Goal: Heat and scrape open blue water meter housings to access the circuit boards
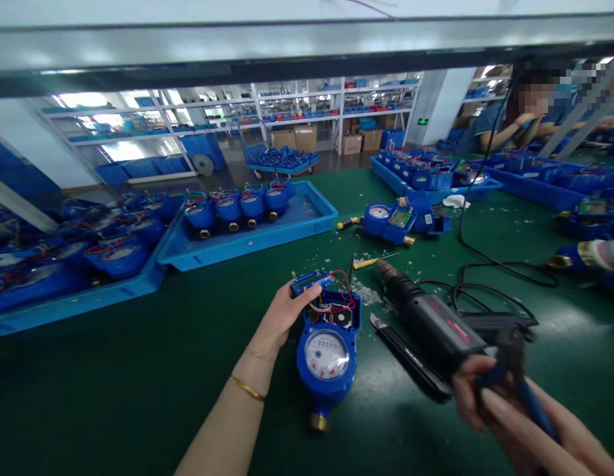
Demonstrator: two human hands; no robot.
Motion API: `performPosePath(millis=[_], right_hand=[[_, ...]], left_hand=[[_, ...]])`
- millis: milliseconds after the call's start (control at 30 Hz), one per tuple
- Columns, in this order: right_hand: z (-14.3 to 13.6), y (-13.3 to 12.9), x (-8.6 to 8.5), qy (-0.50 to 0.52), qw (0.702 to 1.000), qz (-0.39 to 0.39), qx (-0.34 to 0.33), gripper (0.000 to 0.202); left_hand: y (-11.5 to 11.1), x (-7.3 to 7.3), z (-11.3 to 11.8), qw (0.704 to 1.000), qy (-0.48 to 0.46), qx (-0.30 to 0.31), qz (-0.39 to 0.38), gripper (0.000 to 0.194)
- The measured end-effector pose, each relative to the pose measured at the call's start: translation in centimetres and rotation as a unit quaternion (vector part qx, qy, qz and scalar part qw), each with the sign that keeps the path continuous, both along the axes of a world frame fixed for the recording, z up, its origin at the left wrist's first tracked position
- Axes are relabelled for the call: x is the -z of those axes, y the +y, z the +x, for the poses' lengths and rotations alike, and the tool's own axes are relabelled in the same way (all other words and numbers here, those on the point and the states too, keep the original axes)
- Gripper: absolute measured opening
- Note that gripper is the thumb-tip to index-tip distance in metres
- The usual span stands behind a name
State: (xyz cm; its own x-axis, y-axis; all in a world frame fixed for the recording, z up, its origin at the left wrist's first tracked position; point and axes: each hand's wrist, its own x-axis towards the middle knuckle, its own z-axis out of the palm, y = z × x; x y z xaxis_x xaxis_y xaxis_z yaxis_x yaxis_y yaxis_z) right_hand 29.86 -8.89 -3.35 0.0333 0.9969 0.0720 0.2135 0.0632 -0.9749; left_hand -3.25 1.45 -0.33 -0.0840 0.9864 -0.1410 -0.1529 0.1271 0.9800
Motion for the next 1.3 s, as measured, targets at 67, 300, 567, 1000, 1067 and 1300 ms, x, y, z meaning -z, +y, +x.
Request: performPosePath(millis=[67, 300, 567, 1000, 1067, 1300], right_hand=[[-5.0, 2.2, -3.2, 0.122, 0.990, 0.000, -0.073, 0.029], [-14.2, 9.6, -5.9, 0.197, 0.973, 0.003, -0.122, 0.026], [-15.5, 14.1, -3.4, 0.142, 0.984, 0.030, -0.100, 0.019], [-15.9, 14.7, -5.6, 0.140, 0.974, -0.048, -0.172, 0.018], [-15.7, 14.6, -5.6, 0.139, 0.974, -0.045, -0.171, 0.025], [-14.3, 12.7, -6.6, 0.052, 0.988, 0.038, -0.140, 0.034]], left_hand=[[0.0, -0.2, 0.1, 1.000, 0.003, -0.002, 0.004, 0.060], [-0.1, -1.3, -0.3, 0.997, 0.074, -0.022, 0.012, 0.060], [-0.1, -2.4, -0.3, 0.996, 0.084, -0.018, 0.028, 0.066], [-0.3, -0.6, -0.1, 0.996, -0.049, 0.022, 0.071, 0.058], [-0.2, -0.1, 0.2, 0.996, -0.063, 0.016, 0.067, 0.056], [-0.1, 0.7, 0.3, 0.994, -0.094, 0.001, 0.051, 0.041]])
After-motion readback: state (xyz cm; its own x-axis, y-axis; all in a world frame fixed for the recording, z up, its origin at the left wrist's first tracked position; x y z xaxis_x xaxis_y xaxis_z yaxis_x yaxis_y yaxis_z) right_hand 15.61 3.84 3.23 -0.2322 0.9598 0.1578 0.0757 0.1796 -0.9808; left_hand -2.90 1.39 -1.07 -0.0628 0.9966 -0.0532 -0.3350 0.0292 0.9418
